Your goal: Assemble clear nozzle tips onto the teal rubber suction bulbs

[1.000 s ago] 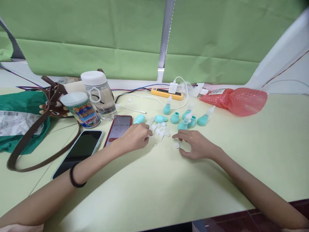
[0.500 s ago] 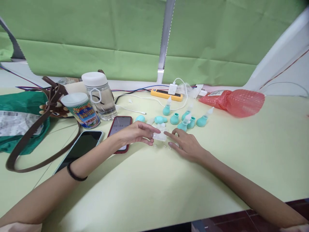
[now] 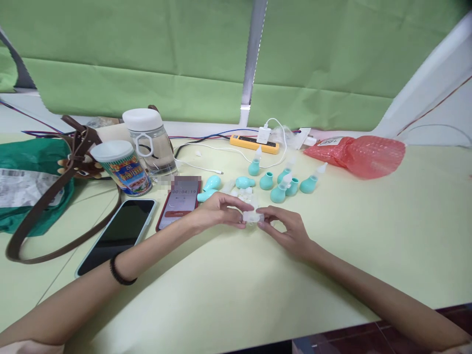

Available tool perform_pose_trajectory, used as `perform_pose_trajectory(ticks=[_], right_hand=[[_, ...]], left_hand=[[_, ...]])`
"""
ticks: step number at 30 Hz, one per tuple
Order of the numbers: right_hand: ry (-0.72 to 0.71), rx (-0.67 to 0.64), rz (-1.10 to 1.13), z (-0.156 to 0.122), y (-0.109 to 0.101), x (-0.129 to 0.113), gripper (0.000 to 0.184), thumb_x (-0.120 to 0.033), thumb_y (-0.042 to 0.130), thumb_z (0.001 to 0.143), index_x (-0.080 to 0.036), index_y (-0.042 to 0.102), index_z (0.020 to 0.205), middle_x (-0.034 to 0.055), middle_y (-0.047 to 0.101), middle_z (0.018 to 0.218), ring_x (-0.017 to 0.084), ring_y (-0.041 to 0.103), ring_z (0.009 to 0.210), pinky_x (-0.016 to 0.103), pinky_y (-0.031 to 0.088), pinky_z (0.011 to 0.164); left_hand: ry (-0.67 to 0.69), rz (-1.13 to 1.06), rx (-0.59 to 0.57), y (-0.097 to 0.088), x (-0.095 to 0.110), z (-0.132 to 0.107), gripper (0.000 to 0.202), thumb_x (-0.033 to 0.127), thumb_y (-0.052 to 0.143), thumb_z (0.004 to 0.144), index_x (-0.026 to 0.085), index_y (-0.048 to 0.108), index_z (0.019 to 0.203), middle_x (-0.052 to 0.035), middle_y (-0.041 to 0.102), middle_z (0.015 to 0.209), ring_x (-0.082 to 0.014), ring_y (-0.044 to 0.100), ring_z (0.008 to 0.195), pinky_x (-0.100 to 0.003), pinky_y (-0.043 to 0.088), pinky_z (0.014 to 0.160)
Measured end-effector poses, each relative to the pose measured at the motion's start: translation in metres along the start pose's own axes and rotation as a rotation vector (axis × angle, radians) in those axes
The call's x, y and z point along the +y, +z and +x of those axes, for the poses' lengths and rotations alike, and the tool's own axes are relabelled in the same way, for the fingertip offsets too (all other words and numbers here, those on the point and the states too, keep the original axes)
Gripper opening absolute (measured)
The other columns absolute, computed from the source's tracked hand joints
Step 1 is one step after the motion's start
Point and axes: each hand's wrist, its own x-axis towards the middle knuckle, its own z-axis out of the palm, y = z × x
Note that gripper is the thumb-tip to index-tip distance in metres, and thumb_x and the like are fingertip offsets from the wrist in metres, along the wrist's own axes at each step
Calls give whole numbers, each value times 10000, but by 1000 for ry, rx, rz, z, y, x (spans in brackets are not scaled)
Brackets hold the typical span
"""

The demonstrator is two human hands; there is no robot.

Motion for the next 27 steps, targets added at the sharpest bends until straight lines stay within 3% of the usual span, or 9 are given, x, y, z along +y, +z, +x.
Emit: perform_pose_trajectory(ticks=[2, 5, 8, 10, 14, 16, 21, 27], right_hand=[[66, 95, 42, 1, -1, 2, 150, -172, 553, 730, -177, 569, 879, 9, 583, 700, 98, 534, 597, 235, 482, 569], [233, 212, 181, 4, -3, 6, 129, -194, 564, 717, -183, 583, 844, 4, 545, 682, 95, 512, 576, 229, 490, 514], [362, 224, 297, 4, -2, 5, 136, -210, 589, 693, -183, 597, 826, -1, 504, 660, 95, 491, 575, 216, 479, 469], [406, 192, 336, 4, 0, 4, 141, -208, 603, 678, -182, 602, 817, -2, 500, 664, 92, 487, 572, 215, 475, 470], [430, 122, 379, 1, 5, 2, 144, -208, 618, 662, -179, 614, 803, -1, 495, 671, 89, 487, 572, 211, 472, 472], [444, 82, 388, -1, 6, 2, 150, -217, 618, 664, -174, 622, 808, 5, 500, 677, 91, 490, 580, 210, 472, 472], [545, -39, 453, -1, 7, -1, 204, -271, 624, 660, -147, 633, 822, 15, 526, 669, 87, 495, 525, 233, 488, 455], [586, -54, 484, -1, 5, -6, 214, -284, 645, 635, -136, 636, 790, 13, 540, 639, 86, 502, 482, 243, 494, 446]], left_hand=[[65, 181, 87, -2, -2, 1, 351, 167, 559, 679, 156, 568, 1029, -39, 597, 857, -123, 587, 679, -297, 497, 676], [165, 740, 224, -2, -7, 0, 271, 225, 530, 697, 134, 620, 936, -61, 619, 790, -136, 559, 622, -271, 453, 590], [222, 1244, 173, 2, -14, -1, 212, 245, 540, 690, 133, 661, 823, -73, 622, 700, -163, 546, 616, -253, 389, 539], [227, 1368, 134, 4, -19, 0, 187, 203, 509, 708, 118, 670, 747, -82, 613, 652, -160, 536, 576, -239, 348, 496], [229, 1369, 149, 5, -17, 2, 235, 125, 443, 727, 100, 660, 641, -79, 608, 592, -139, 522, 535, -226, 321, 479], [243, 1307, 163, 4, -11, 1, 240, 153, 435, 748, 115, 664, 688, -55, 619, 595, -121, 523, 531, -212, 339, 489], [302, 900, 266, 12, -1, -5, 229, 272, 513, 735, 126, 665, 823, -44, 646, 673, -107, 543, 576, -187, 393, 513], [361, 826, 253, 21, -4, -7, 193, 235, 544, 724, 134, 670, 829, -38, 639, 666, -100, 530, 576, -193, 394, 512]])
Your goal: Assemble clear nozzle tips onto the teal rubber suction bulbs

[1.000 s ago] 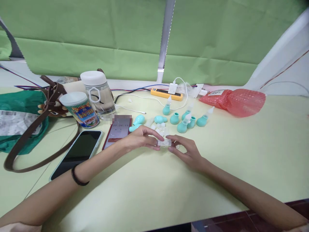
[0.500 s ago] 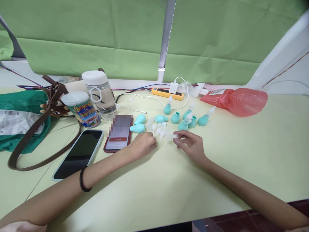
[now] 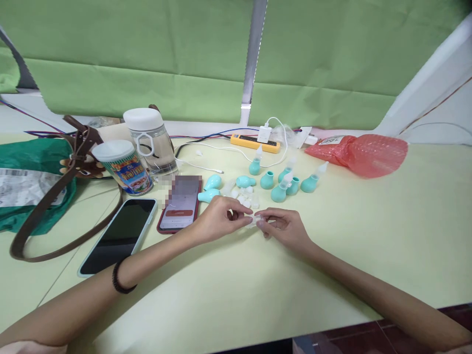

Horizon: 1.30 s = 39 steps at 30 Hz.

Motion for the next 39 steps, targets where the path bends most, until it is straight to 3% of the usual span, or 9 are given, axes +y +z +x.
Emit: perform_pose_trajectory(ticks=[12, 16, 21, 25, 35, 39], right_hand=[[59, -32, 79, 1, -1, -2, 224, -297, 633, 652, -113, 611, 779, -11, 534, 526, 94, 501, 440, 264, 468, 444], [92, -63, 148, 2, -1, -5, 228, -303, 627, 660, -104, 605, 770, -7, 537, 521, 96, 506, 448, 264, 464, 451], [136, -78, 217, 3, -2, -8, 229, -305, 632, 657, -103, 602, 762, -4, 544, 529, 94, 513, 462, 258, 465, 465], [161, -71, 243, 2, -2, -9, 225, -301, 633, 659, -106, 611, 769, -5, 551, 540, 90, 522, 464, 247, 472, 462], [157, -170, 288, 0, -2, -6, 235, -308, 604, 693, -116, 641, 822, 20, 595, 597, 96, 562, 502, 244, 492, 492], [137, -172, 259, -1, -1, -7, 241, -315, 594, 699, -118, 634, 831, 20, 586, 599, 107, 559, 513, 267, 497, 506]], left_hand=[[115, 5, -6, 3, -2, -2, 236, 281, 507, 778, 159, 648, 922, -30, 624, 624, -87, 511, 529, -184, 374, 480], [314, 228, 60, 6, -5, -5, 262, 267, 438, 821, 138, 645, 917, -26, 573, 537, -86, 487, 483, -197, 351, 473], [529, 658, 93, 11, -8, -10, 338, 270, 371, 837, 59, 576, 1002, -56, 565, 529, -140, 512, 497, -237, 363, 443], [615, 777, 71, 13, -12, -11, 362, 274, 393, 818, 34, 513, 1062, -75, 573, 570, -167, 538, 533, -252, 399, 446], [511, 572, 48, 15, -15, -11, 267, 241, 413, 808, 102, 556, 985, -15, 539, 491, -111, 480, 447, -209, 353, 408], [407, 300, 89, 14, -13, -12, 349, 310, 504, 744, 89, 560, 1009, -9, 539, 510, -106, 474, 472, -223, 376, 456]])
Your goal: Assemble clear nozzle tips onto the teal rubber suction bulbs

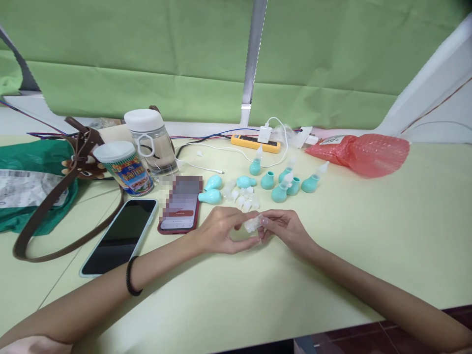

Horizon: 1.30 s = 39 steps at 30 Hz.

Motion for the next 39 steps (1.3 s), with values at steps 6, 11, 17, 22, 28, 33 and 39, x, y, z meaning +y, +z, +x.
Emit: perform_pose_trajectory(ticks=[6, 11, 17, 22, 28, 33, 39], right_hand=[[-221, 122, -235, -2, 2, 2, 180, -282, 602, 687, -169, 628, 824, 33, 575, 704, 119, 523, 615, 247, 475, 510], [-288, 98, -367, -3, 2, 2, 161, -296, 559, 722, -185, 632, 813, 48, 578, 728, 148, 531, 692, 266, 472, 565], [-353, 58, -368, -2, -3, -1, 205, -269, 567, 719, -206, 625, 905, 31, 559, 724, 135, 522, 684, 258, 454, 568], [-351, 176, -465, 10, -29, -4, 253, -284, 486, 766, -203, 558, 994, 46, 568, 845, 145, 525, 739, 268, 461, 584], [-416, 8, -1037, 13, -43, -12, 238, -214, 511, 698, -189, 570, 927, 50, 582, 849, 154, 531, 706, 287, 449, 609], [-382, -109, -1287, 6, -38, -17, 379, -334, 525, 701, -210, 513, 1059, 73, 540, 980, 216, 513, 888, 312, 439, 667], [-286, -35, -1403, 12, -30, -6, 451, -425, 304, 839, -295, 296, 1271, 65, 516, 913, 193, 511, 820, 325, 433, 653]], left_hand=[[-635, -854, -124, -8, 6, 11, 360, 398, 450, 775, 97, 588, 917, -55, 592, 687, -124, 556, 585, -247, 457, 561], [-799, -1173, -265, -5, 7, 16, 299, 368, 589, 687, 75, 616, 739, -74, 618, 643, -131, 566, 541, -255, 462, 539], [-863, -1260, -179, -4, 7, 14, 197, 287, 645, 644, 91, 648, 630, -39, 602, 549, -82, 507, 467, -208, 403, 481], [-915, -1189, -36, -12, 2, 16, 162, 253, 681, 593, 95, 665, 626, -40, 604, 553, -81, 496, 480, -220, 400, 499], [-923, -1137, 38, -21, -5, 21, 131, 227, 698, 555, 112, 675, 613, -22, 582, 530, -68, 463, 461, -221, 378, 480], [-899, -1094, 83, -22, -7, 21, 115, 214, 701, 548, 112, 672, 591, -10, 565, 513, -60, 443, 458, -214, 357, 469], [-874, -1045, 78, -21, -6, 21, 139, 206, 713, 526, 102, 676, 611, -6, 553, 494, -61, 428, 455, -214, 339, 456]])
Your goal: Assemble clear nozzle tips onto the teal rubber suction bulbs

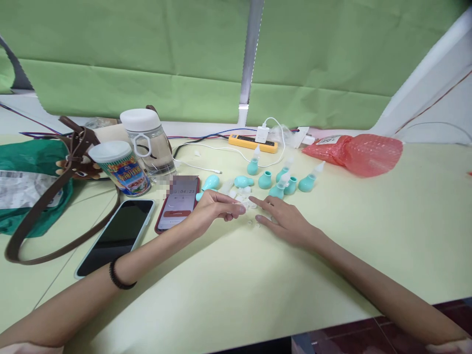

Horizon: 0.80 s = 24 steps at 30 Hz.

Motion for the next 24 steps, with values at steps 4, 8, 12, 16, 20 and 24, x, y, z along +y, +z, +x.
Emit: perform_pose_trajectory(ticks=[4, 8, 12, 16, 20, 24], right_hand=[[-6, 86, -6, 0, 8, 0, 397, -382, 311, 848, -273, 375, 1224, 63, 512, 887, 183, 518, 792, 306, 435, 627], [-36, 585, 44, 0, 2, 13, 219, -256, 441, 787, -178, 524, 974, 72, 510, 813, 186, 504, 787, 302, 431, 643], [92, 992, -21, 4, -14, 40, 187, -169, 444, 732, -180, 489, 914, 74, 466, 835, 183, 479, 756, 300, 435, 580], [315, 764, -78, 10, -22, 62, 302, -221, 455, 708, -174, 472, 1006, 84, 454, 933, 176, 502, 738, 287, 442, 535], [481, 446, -122, 12, -14, 73, 459, -344, 504, 676, -163, 439, 1093, 94, 505, 968, 188, 536, 686, 331, 437, 580], [526, 278, -97, 13, -8, 81, 394, -358, 494, 687, -150, 483, 1021, 78, 565, 845, 183, 536, 643, 303, 414, 557]], left_hand=[[16, 59, 4, -1, -4, 3, 224, 207, 722, 510, 98, 684, 702, -5, 565, 500, -67, 438, 459, -217, 347, 460], [7, 88, 18, -2, -9, 6, 331, 233, 734, 498, 96, 674, 794, -8, 576, 524, -72, 450, 466, -220, 368, 466], [-21, 70, -9, -2, -10, 5, 375, 269, 726, 527, 105, 654, 856, 1, 564, 501, -72, 461, 449, -217, 376, 460], [-24, -1, -35, -2, -10, 4, 316, 305, 694, 582, 109, 651, 826, 3, 534, 477, -71, 444, 430, -207, 336, 420], [-8, -92, -29, -2, -11, 5, 277, 324, 646, 647, 103, 649, 814, 9, 492, 495, -51, 397, 434, -191, 295, 403], [-19, -145, -56, -2, -11, 6, 289, 260, 676, 621, 113, 636, 866, 13, 502, 557, -47, 416, 476, -188, 321, 436]])
